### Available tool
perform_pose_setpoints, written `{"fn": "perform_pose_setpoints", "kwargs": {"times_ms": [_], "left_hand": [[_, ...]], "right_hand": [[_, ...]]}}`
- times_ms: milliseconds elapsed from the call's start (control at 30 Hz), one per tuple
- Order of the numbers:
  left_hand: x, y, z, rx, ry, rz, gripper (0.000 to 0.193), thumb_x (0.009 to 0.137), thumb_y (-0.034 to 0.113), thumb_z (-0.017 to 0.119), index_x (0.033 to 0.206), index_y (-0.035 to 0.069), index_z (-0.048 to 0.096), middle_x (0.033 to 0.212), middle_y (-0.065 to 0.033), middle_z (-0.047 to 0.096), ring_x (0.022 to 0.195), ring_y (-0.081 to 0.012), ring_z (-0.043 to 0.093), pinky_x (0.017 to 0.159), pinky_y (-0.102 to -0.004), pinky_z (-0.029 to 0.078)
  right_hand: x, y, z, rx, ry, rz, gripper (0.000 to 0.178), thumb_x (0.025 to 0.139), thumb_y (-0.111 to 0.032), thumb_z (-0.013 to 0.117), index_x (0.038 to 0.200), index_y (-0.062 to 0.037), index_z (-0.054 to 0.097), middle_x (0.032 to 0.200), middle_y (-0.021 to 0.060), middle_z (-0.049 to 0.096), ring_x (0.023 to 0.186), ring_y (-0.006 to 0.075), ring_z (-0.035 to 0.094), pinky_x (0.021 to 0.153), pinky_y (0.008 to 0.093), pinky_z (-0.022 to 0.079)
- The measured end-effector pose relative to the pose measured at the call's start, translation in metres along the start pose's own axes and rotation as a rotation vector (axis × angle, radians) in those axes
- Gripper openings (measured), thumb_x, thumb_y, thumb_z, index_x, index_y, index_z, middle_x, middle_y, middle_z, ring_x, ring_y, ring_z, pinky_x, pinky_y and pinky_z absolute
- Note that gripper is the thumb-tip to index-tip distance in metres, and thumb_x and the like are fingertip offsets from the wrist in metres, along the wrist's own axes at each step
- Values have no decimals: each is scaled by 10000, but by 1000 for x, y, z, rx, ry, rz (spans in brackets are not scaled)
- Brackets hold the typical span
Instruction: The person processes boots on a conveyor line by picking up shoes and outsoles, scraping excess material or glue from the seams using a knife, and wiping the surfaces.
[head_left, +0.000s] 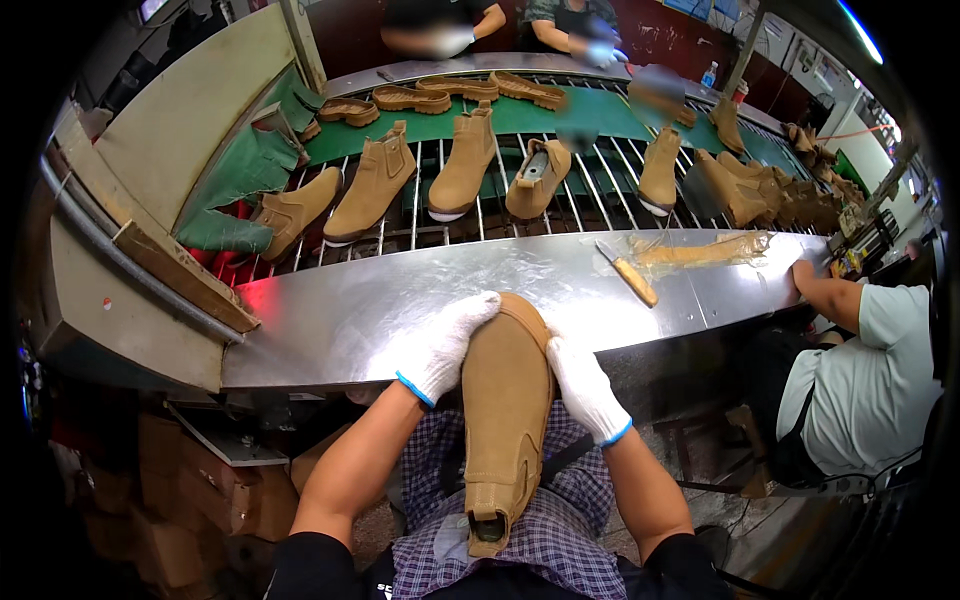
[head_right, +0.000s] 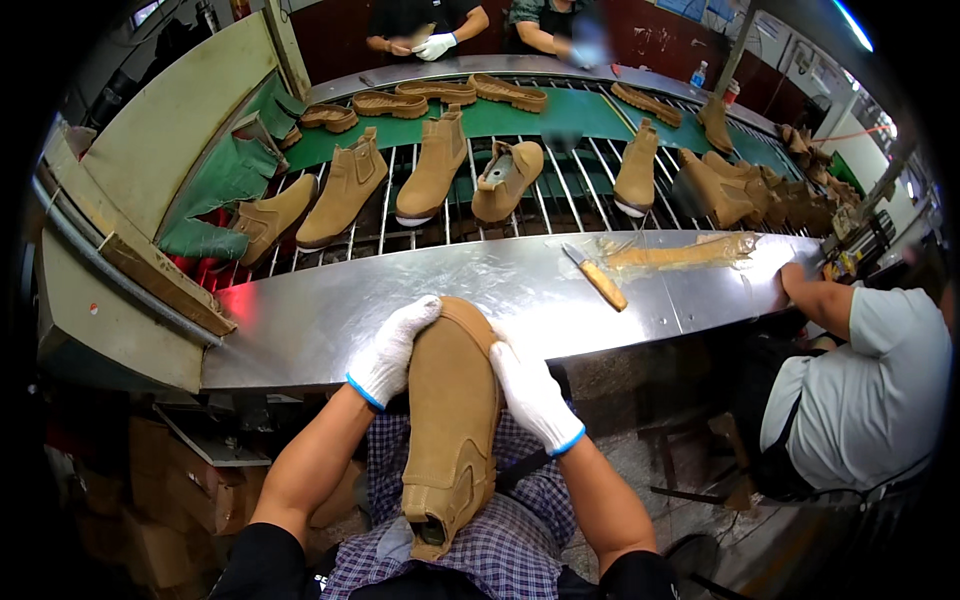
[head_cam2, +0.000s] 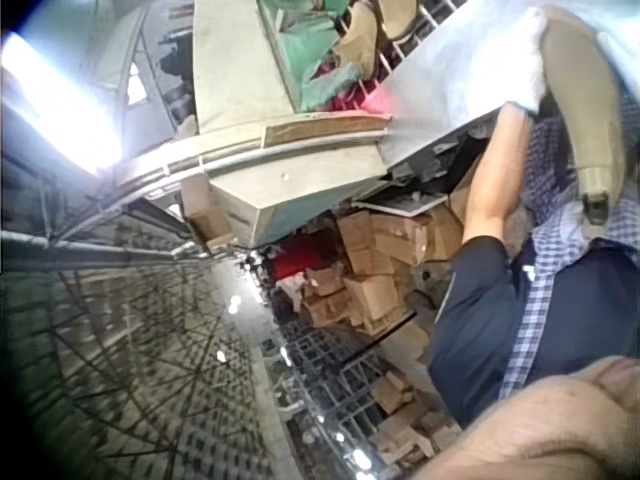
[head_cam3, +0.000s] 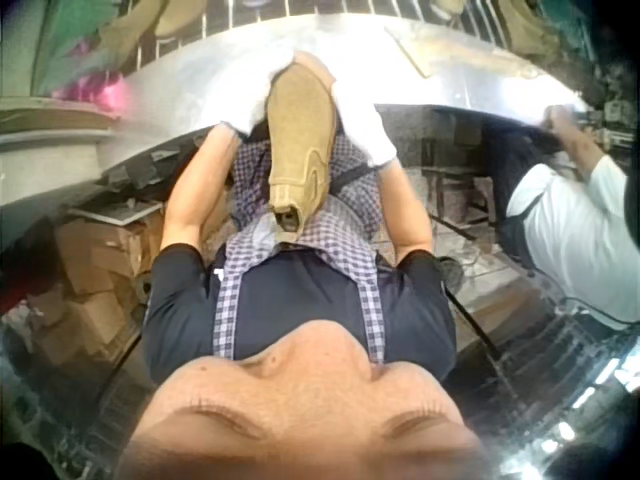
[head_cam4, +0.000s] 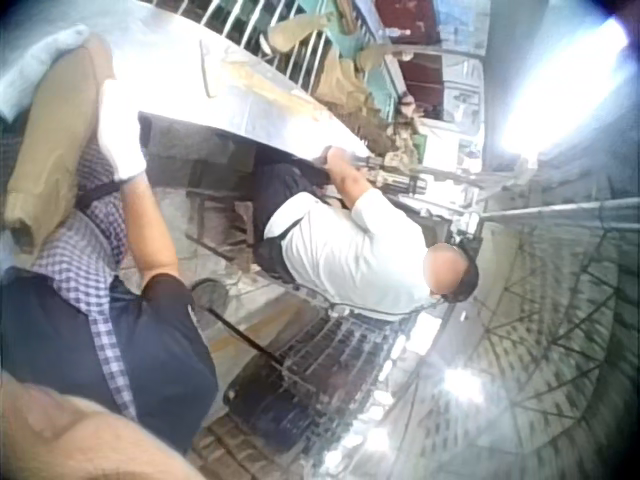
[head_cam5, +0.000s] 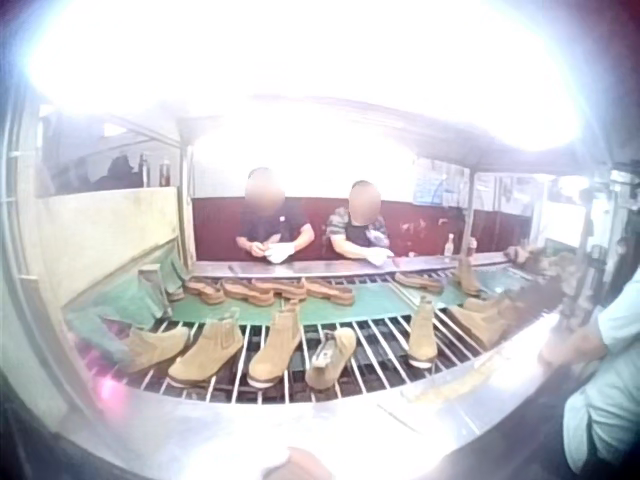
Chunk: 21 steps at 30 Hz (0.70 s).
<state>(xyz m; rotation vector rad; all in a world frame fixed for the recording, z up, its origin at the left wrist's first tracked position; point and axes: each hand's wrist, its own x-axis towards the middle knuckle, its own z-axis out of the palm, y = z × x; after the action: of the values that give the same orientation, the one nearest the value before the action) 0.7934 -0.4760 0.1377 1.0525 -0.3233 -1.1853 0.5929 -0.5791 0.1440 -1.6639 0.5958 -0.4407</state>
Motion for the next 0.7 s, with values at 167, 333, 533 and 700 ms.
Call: {"fn": "perform_pose_setpoints", "kwargs": {"times_ms": [167,333,533,700], "left_hand": [[-1,-17,-2,397,-30,380,337,1093,261,599,1251,-9,724,1184,-73,753,1101,-180,664,1048,-358,520],[-5,-11,1,367,-3,282,377,1104,328,612,1205,-14,733,1153,-72,747,1075,-147,643,1007,-336,518],[-25,4,-5,238,118,436,516,1151,424,525,1248,-46,714,1211,-103,727,1130,-165,642,1045,-325,514],[-31,-16,-75,212,425,260,604,1163,462,470,1403,-66,642,1352,-179,713,1305,-241,635,1150,-343,458]], "right_hand": [[22,39,-18,-715,-7,-530,400,1126,-213,501,1419,42,598,1349,305,648,1254,441,636,1095,453,492],[33,-23,-17,-483,-125,-200,354,1110,-276,554,1240,39,652,1059,288,707,1021,445,686,913,492,532],[19,164,-13,-591,-32,-352,468,1120,-271,590,1479,27,549,1270,237,686,1201,345,653,1035,487,545],[-66,115,68,348,-195,304,566,1195,-404,385,1589,-9,478,1546,120,573,1414,224,521,1204,362,411]]}}
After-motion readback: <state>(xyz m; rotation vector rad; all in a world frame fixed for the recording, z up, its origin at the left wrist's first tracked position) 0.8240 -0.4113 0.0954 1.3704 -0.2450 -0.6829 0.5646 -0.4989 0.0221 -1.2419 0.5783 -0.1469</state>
